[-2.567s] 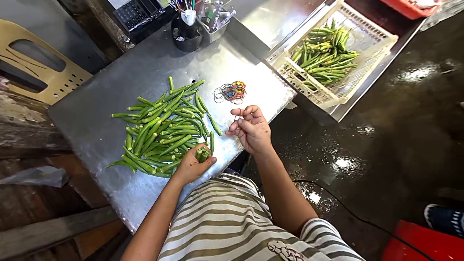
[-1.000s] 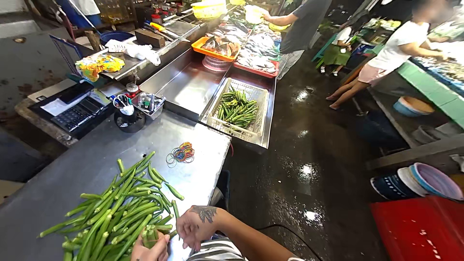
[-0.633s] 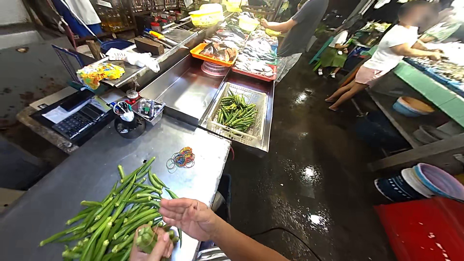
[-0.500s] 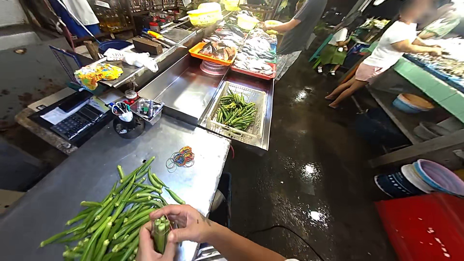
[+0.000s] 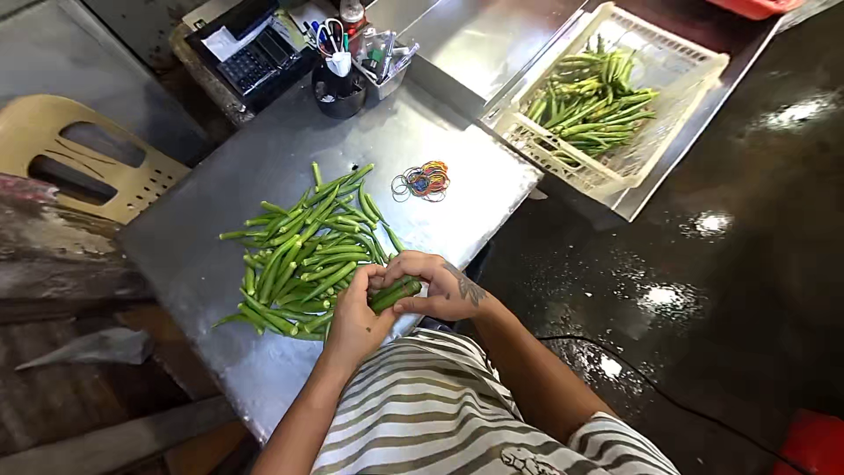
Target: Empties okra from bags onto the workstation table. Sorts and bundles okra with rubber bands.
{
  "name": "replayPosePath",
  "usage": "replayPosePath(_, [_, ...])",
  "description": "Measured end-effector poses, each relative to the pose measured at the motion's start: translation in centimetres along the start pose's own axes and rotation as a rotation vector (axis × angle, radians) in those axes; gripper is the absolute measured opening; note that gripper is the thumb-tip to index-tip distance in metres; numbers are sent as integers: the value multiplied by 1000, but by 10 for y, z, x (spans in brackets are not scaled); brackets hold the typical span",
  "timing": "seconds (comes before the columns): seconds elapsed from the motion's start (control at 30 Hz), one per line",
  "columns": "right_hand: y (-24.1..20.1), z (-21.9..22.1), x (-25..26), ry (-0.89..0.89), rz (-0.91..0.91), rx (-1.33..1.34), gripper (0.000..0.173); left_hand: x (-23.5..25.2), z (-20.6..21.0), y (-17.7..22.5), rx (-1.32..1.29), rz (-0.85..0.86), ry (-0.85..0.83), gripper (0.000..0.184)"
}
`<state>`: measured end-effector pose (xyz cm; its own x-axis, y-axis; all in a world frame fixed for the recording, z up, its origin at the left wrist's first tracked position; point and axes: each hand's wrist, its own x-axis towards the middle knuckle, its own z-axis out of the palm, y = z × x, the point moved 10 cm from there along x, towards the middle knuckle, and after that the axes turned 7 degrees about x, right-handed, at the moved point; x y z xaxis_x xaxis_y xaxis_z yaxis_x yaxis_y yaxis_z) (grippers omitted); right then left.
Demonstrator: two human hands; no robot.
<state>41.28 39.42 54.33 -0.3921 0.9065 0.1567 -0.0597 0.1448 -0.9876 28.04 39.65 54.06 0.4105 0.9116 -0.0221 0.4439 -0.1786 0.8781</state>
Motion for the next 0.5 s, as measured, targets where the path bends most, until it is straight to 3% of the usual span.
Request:
replayPosePath(0.1, [-4, -15, -1, 62, 3, 15, 33, 9, 1, -4, -119, -4, 19, 50])
replayPosePath(0.2, [-7, -13, 2, -40, -21, -76, 28, 14, 5, -9, -123, -62, -29, 52])
replayPosePath(0.3, [4, -40, 4, -42, 145, 62, 21, 21, 11, -15, -86, -111, -47, 60])
replayPosePath(0.4, [28, -128, -10, 282, 293, 165, 20, 20, -2, -20, -92, -131, 19, 64])
replayPosePath(0.5, [17, -250, -43, 919, 185, 142, 29, 13, -22, -24, -97, -100, 34, 55])
